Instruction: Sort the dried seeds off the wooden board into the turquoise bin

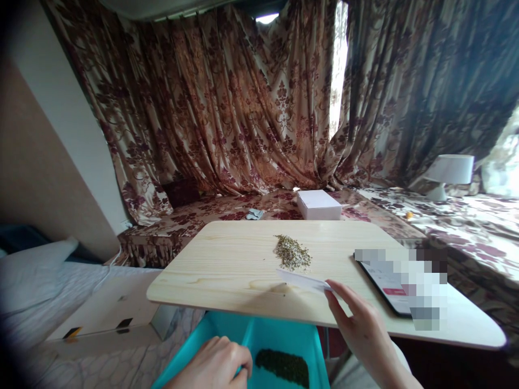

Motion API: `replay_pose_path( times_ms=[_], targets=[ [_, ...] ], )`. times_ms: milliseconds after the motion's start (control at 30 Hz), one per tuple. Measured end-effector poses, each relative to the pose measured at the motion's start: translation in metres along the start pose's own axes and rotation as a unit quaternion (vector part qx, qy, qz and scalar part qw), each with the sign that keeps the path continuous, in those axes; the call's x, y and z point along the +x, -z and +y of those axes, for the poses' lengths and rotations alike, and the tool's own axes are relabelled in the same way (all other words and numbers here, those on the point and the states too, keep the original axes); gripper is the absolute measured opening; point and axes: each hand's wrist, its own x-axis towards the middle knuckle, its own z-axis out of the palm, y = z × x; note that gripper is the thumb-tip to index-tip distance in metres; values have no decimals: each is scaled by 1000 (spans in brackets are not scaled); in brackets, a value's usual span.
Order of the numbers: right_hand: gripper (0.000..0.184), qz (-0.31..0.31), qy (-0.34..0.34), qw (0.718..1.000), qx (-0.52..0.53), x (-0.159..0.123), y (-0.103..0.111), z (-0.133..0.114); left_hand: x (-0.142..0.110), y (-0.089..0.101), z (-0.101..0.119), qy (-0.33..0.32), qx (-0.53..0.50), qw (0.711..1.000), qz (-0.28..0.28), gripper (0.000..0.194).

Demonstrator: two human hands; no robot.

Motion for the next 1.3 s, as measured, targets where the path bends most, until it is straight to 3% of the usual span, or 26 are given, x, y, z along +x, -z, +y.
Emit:
replay_pose_path(
  times_ms=[333, 633, 1300],
  targets=[
    [32, -13, -31, 999, 2, -6, 6, 3, -1, 3, 1, -6, 0, 1000, 7, 37],
    [22, -40, 38, 998, -4, -12, 10, 2, -1, 5, 3, -5, 8, 1000, 0, 38],
    [34, -10, -51, 999, 16, -40, 8, 15, 0, 0, 0, -5, -7, 1000, 20, 35]
  ],
)
